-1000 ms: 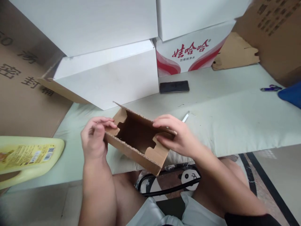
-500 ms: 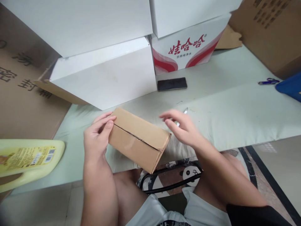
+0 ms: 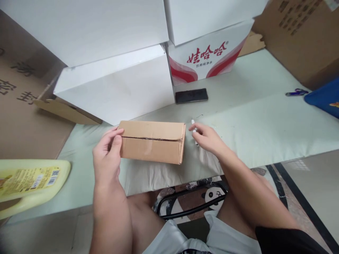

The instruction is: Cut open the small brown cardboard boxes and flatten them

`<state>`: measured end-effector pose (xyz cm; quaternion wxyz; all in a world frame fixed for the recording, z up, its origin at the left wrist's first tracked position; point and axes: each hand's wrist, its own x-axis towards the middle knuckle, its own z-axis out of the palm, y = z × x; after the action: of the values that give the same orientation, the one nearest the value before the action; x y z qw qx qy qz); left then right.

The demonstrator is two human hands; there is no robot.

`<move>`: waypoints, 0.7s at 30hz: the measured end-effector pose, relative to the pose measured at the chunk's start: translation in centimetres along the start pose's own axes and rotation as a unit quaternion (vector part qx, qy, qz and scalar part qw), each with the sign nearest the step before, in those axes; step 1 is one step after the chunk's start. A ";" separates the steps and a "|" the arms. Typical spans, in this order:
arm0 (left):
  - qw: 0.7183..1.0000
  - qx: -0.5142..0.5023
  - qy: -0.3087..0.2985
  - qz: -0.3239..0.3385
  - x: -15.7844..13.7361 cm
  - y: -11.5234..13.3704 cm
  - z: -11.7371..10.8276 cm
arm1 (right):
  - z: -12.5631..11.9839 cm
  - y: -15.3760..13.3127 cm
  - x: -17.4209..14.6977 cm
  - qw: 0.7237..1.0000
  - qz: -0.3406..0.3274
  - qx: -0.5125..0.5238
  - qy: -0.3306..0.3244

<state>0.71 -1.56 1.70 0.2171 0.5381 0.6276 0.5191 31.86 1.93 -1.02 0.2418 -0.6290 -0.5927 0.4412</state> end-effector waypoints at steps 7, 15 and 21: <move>0.986 -0.104 -0.062 -0.115 -0.4 1.4 -0.4 | -1.0 -1.3 -0.6 0.894 -0.115 0.430 0.055; 0.971 -0.008 -0.232 -0.049 -1.4 2.5 -0.1 | -0.4 -2.9 -3.4 0.885 -0.189 0.354 0.236; 0.968 0.031 -0.248 -0.017 -1.6 2.7 0.1 | -1.3 -4.6 -6.1 0.886 -0.225 0.316 0.255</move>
<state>2.55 -3.23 3.59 0.3580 0.6458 0.5789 0.3458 31.11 -2.79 5.07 0.6632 -0.4600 -0.4652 0.3635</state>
